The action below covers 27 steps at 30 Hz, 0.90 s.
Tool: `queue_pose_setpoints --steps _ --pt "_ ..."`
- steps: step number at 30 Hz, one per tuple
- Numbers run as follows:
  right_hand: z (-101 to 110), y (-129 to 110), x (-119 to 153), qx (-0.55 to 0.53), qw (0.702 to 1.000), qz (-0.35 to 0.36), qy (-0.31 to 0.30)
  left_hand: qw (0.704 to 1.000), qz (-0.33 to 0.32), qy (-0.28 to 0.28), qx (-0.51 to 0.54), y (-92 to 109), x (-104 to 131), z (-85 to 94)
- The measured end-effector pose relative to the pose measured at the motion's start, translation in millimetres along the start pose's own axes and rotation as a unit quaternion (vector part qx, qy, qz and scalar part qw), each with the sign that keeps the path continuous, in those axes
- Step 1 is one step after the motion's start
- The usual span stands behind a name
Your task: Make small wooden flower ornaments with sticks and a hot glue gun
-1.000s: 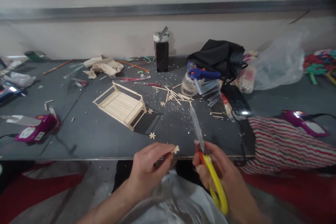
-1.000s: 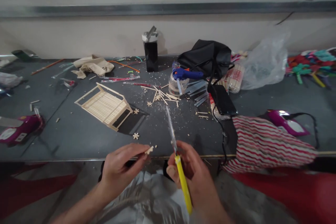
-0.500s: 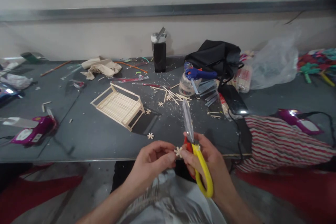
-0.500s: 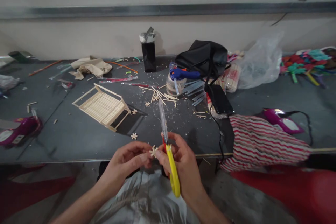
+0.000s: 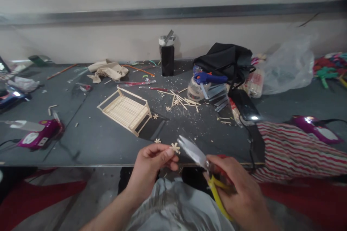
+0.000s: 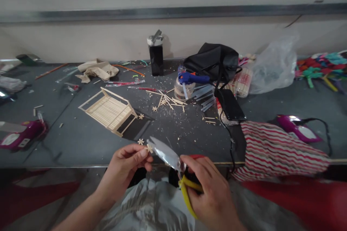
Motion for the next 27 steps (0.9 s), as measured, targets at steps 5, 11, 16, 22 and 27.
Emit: queue_pose_setpoints --steps 5,11,16,22,27 --pt "7.1 6.6 9.1 0.112 0.990 0.083 -0.009 1.000 -0.020 -0.017 -0.016 3.8 -2.6 1.1" --pt "10.6 6.3 7.7 0.136 0.987 0.083 0.002 0.999 -0.023 -0.018 -0.027 1.9 -1.9 0.5" --pt "8.6 5.9 9.2 0.155 0.983 0.099 -0.015 0.999 -0.028 -0.008 -0.032 2.1 0.5 2.1" --pt "7.1 8.0 10.8 0.149 0.984 0.096 -0.031 0.999 -0.031 -0.005 -0.035 2.3 -0.5 3.2" --pt "1.5 18.5 17.4 0.173 0.978 0.098 -0.065 0.998 -0.023 -0.021 -0.052 2.5 1.6 1.8"
Point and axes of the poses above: each hand's wrist, its own x-axis away from the middle knuckle, its own z-axis out of the back of the hand, y = z × x, the point moved 4 cm from there along -x, towards the middle knuckle, and after that the axes turned 14 degrees about -z, right-handed, at the moved point
